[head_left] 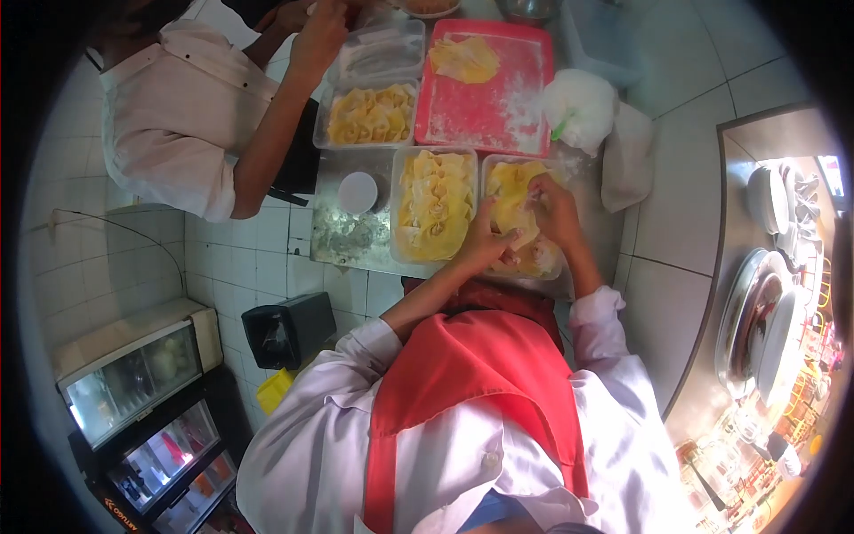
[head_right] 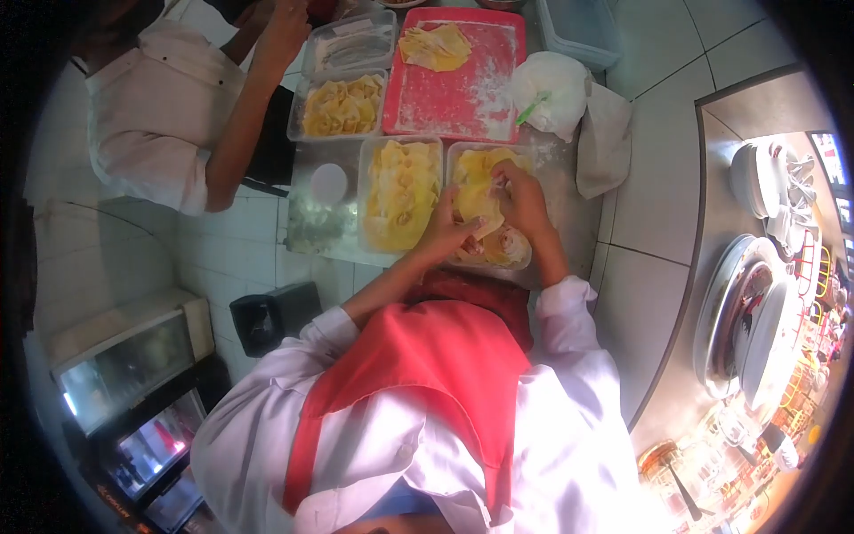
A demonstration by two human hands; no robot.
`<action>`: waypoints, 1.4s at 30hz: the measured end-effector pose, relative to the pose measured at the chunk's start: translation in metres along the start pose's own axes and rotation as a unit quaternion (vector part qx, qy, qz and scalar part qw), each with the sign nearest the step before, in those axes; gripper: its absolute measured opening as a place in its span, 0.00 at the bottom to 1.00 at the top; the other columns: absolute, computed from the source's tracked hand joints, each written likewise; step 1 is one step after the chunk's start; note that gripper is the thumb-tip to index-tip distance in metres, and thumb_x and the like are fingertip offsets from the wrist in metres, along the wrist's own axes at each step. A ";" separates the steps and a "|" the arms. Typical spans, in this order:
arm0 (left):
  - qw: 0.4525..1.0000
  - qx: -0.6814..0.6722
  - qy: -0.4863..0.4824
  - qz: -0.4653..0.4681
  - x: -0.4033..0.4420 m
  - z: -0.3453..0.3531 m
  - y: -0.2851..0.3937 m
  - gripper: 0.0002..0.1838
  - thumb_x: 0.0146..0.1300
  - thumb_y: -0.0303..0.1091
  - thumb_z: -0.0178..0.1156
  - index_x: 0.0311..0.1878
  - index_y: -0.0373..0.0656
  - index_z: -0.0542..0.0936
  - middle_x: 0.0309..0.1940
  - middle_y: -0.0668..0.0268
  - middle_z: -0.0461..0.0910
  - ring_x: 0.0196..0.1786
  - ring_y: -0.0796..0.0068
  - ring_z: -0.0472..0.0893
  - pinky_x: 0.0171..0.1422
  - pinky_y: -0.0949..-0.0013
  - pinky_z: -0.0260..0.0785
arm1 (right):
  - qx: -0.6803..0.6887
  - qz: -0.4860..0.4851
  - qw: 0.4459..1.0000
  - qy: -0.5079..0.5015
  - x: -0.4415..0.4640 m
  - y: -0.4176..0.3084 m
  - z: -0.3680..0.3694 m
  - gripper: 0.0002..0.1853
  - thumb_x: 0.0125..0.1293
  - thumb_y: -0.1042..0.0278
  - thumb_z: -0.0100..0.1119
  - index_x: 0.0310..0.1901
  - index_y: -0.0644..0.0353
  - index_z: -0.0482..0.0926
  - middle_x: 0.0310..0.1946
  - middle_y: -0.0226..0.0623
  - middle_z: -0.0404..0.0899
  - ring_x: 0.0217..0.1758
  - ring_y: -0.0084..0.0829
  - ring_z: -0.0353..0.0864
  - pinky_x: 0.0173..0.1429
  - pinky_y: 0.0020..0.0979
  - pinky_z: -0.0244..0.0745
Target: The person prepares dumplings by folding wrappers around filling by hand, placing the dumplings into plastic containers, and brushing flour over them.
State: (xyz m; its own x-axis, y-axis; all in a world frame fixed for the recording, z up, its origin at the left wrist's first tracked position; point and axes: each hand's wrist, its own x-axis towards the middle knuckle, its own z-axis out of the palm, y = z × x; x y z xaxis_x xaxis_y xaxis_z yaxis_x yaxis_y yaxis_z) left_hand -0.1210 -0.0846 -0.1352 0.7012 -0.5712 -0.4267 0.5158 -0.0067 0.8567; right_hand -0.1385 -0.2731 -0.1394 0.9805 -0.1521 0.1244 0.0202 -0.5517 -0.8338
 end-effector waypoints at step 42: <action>0.602 0.761 0.068 0.230 0.315 -0.114 0.176 0.16 0.57 0.29 0.61 0.49 0.49 0.84 0.50 0.56 0.82 0.53 0.59 0.82 0.54 0.54 0.75 | -0.224 -0.103 0.965 -0.084 0.039 -0.108 0.098 0.25 0.67 0.43 0.55 0.58 0.49 0.82 0.75 0.56 0.51 0.79 0.63 0.40 0.76 0.69 0.36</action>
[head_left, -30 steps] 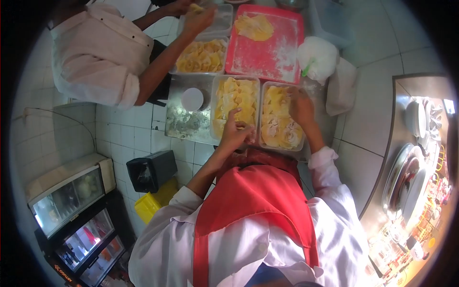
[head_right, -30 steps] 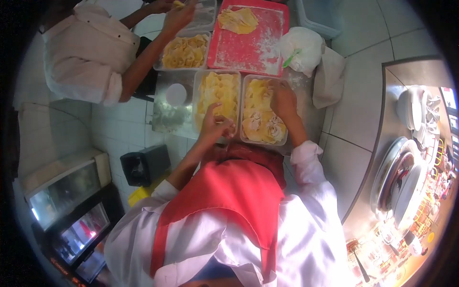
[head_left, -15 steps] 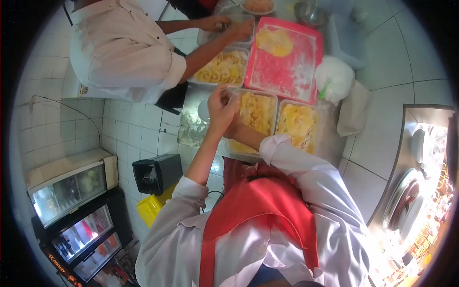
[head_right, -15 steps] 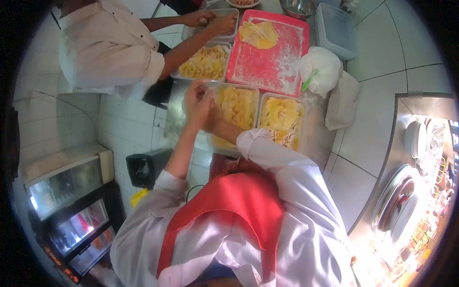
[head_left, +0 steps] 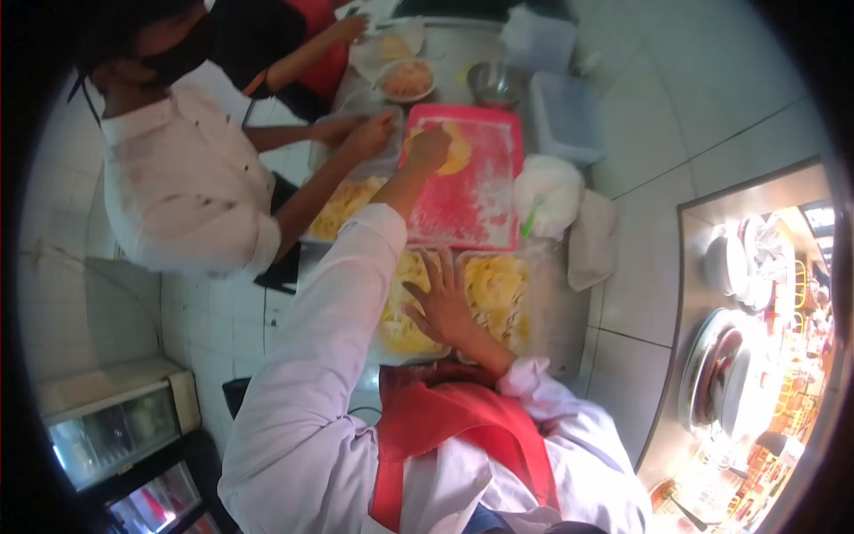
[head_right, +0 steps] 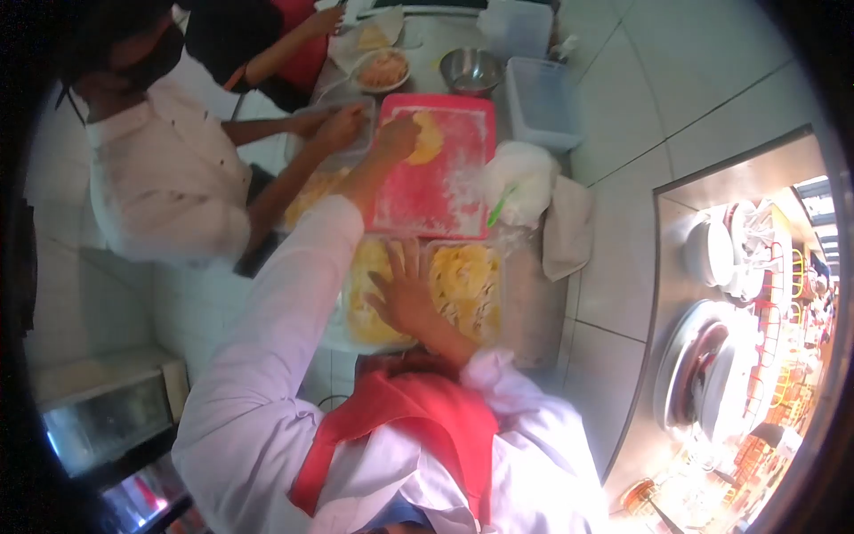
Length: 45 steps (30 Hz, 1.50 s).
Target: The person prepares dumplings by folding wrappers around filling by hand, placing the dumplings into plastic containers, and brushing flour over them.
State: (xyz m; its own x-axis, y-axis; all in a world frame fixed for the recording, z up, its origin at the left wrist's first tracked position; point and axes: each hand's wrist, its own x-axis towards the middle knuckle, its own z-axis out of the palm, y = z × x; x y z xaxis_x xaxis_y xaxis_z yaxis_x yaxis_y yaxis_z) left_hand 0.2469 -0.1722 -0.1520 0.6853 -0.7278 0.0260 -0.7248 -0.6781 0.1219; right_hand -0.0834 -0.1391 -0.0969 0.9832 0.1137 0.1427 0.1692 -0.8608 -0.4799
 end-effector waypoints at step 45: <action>0.627 -0.764 0.056 -0.141 -0.289 -0.091 0.163 0.07 0.67 0.33 0.64 0.41 0.40 0.84 0.31 0.72 0.82 0.31 0.85 0.78 0.34 0.77 0.70 | 0.194 0.003 0.965 0.177 -0.046 0.033 -0.134 0.28 0.55 0.75 0.69 0.60 0.59 0.77 0.50 0.52 0.80 0.40 0.45 0.85 0.41 0.37 0.81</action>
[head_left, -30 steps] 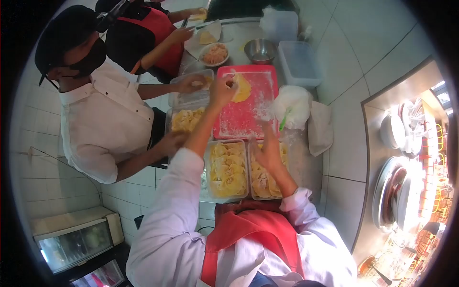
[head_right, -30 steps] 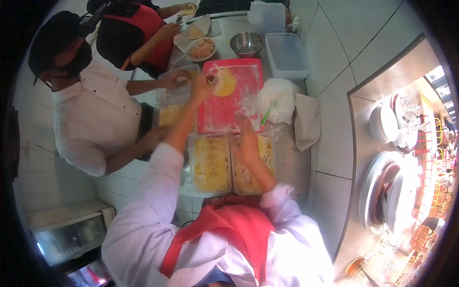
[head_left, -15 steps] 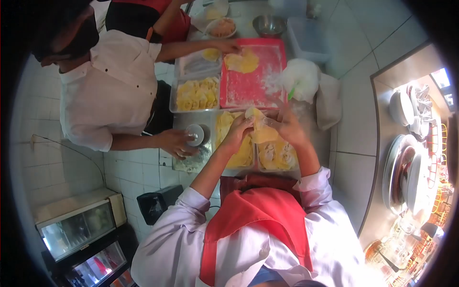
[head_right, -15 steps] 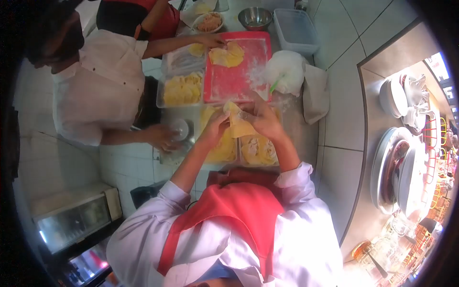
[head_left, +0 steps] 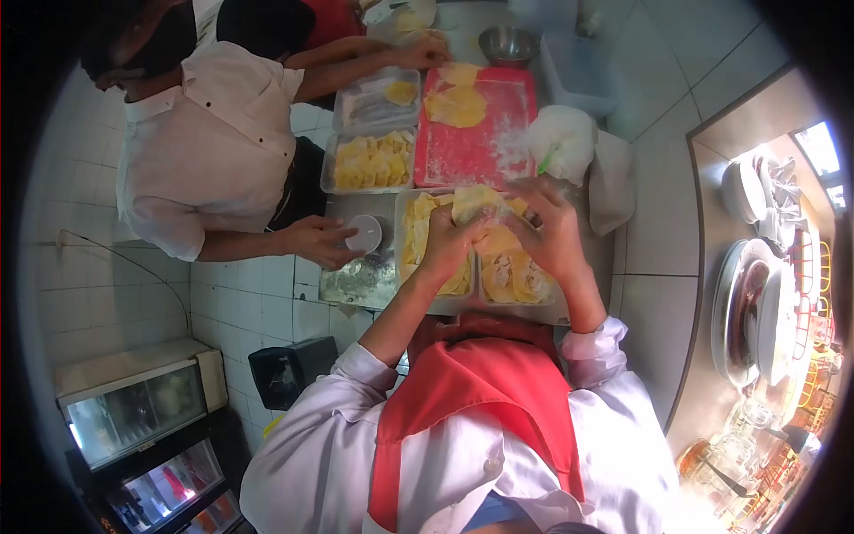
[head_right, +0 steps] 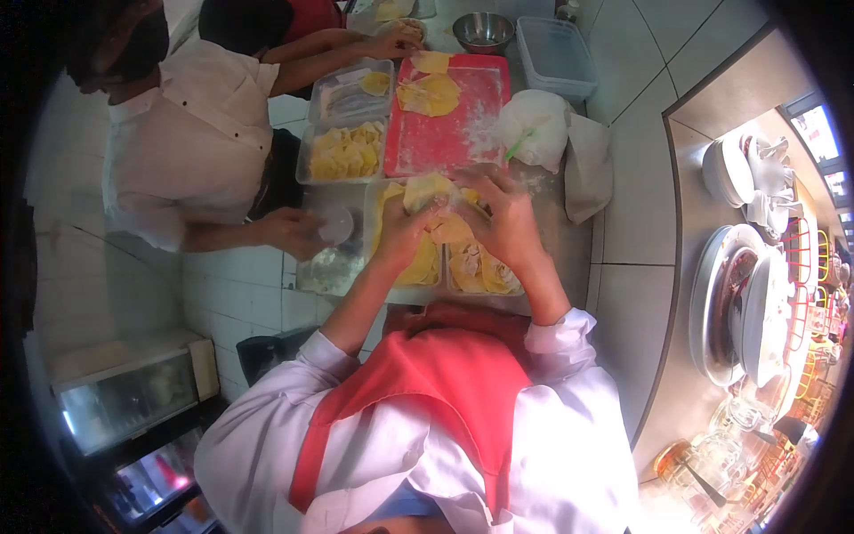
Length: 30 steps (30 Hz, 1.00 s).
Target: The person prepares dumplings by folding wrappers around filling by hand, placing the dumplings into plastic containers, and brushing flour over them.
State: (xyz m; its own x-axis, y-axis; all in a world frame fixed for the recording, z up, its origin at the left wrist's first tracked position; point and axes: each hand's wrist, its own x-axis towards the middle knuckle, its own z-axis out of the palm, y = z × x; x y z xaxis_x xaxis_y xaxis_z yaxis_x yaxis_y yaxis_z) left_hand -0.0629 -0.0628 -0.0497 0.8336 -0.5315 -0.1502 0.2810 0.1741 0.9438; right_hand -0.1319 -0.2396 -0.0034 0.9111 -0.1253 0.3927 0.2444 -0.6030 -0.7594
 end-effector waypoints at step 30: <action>0.969 0.193 0.012 0.155 -0.003 0.005 0.033 0.11 0.68 0.29 0.61 0.48 0.31 0.83 0.37 0.67 0.85 0.39 0.83 0.80 0.43 0.75 0.73 | 0.113 0.013 0.992 0.052 -0.003 -0.008 0.008 0.20 0.56 0.90 0.58 0.51 0.66 0.77 0.45 0.45 0.85 0.48 0.42 0.87 0.47 0.33 0.81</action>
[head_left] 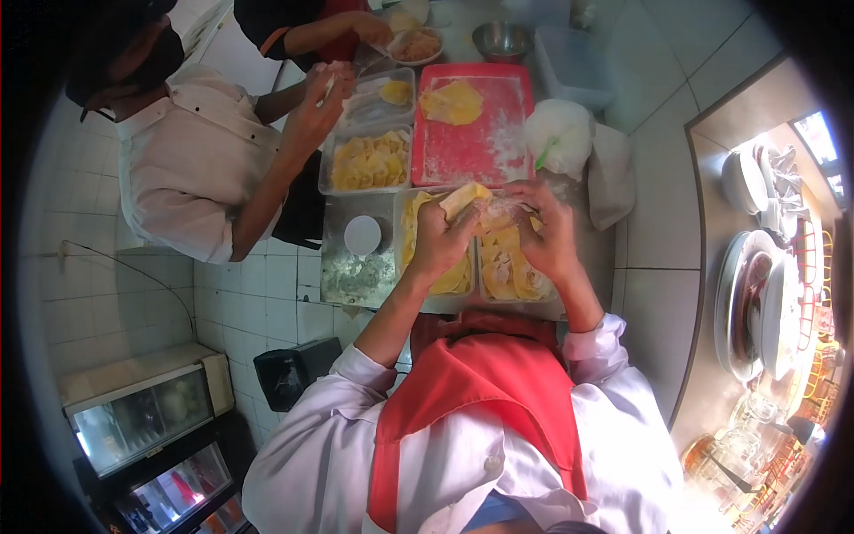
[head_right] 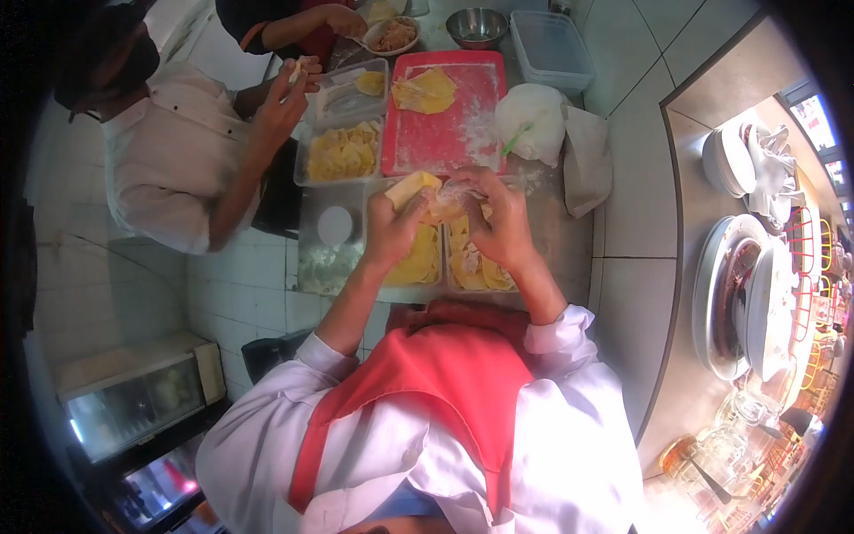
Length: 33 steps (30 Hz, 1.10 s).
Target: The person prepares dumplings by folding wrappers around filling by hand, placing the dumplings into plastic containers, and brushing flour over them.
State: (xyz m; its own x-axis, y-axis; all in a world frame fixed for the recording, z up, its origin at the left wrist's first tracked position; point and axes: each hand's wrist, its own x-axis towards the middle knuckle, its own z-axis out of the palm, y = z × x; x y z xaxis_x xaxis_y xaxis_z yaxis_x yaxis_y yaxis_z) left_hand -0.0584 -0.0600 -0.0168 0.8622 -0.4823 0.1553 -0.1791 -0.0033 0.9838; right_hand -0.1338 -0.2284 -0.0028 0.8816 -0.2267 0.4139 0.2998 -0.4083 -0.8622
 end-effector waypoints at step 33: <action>0.956 -0.188 0.010 -0.223 -0.072 0.085 -0.150 0.32 0.61 0.28 0.68 0.65 0.35 0.63 0.43 0.58 0.83 0.35 0.72 0.85 0.34 0.71 0.77 | -0.043 0.217 0.972 -0.079 -0.075 0.131 -0.011 0.21 0.53 0.81 0.63 0.49 0.58 0.70 0.32 0.39 0.79 0.37 0.34 0.81 0.44 0.31 0.74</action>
State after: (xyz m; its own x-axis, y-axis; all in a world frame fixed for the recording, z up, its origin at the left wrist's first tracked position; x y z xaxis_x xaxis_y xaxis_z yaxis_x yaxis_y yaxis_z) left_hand -0.1336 -0.0993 -0.1834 0.8224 -0.4901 -0.2888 0.3884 0.1128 0.9146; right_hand -0.1645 -0.2750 -0.1437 0.9654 -0.2581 -0.0385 -0.1375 -0.3778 -0.9156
